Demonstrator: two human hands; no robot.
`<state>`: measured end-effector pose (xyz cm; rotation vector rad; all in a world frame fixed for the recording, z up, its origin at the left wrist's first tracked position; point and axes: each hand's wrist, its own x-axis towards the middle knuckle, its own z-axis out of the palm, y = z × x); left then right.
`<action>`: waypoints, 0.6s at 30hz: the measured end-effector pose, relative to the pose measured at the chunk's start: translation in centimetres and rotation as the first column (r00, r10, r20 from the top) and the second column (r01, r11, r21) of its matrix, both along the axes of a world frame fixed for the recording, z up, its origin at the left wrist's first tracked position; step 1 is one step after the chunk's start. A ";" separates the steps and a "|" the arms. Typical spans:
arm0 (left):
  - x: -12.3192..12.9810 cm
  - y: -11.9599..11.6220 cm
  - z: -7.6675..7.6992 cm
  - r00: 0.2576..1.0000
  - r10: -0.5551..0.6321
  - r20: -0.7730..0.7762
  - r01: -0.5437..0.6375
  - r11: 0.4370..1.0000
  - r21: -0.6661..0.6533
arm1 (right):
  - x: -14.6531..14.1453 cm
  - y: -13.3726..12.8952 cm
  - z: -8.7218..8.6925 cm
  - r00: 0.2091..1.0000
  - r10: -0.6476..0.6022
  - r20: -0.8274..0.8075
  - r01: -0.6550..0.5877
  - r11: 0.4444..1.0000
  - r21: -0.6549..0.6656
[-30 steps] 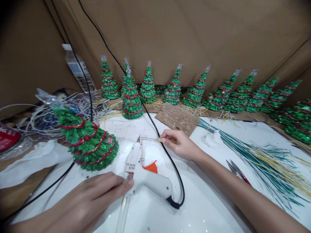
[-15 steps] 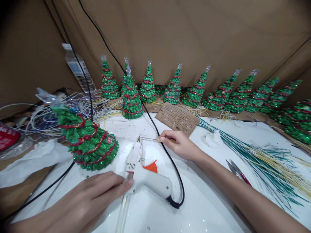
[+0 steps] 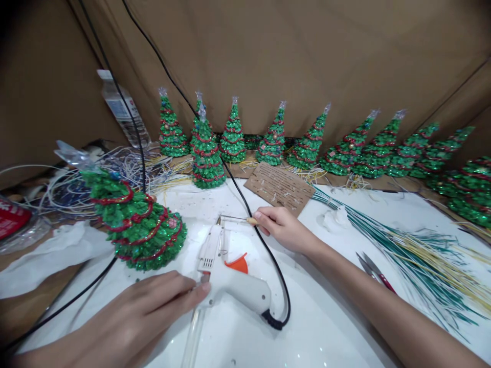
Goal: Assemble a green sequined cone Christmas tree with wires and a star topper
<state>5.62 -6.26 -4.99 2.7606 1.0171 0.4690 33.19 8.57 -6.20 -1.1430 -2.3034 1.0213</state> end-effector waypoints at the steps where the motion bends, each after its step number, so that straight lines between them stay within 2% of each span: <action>1: 0.0 0.0 0.0 1.000 -0.002 0.005 0.002 1.000 0.007 | 0.0 0.0 -0.1 1.000 -0.006 -0.006 0.006 1.000 -0.007; 9: 0.0 0.0 0.1 1.000 -0.012 0.022 0.012 1.000 0.018 | -0.5 -0.3 -0.3 0.994 -0.097 -0.054 0.096 0.995 -0.020; 15: -0.2 0.1 -0.5 0.999 -0.019 0.025 0.017 0.997 0.076 | -1.2 -0.9 1.5 0.992 -0.112 -0.059 0.113 0.994 0.009; 18: -0.3 0.0 -0.5 1.000 -0.004 0.017 0.003 0.998 0.060 | -1.3 -1.3 2.5 0.988 -0.136 -0.069 0.139 0.989 0.043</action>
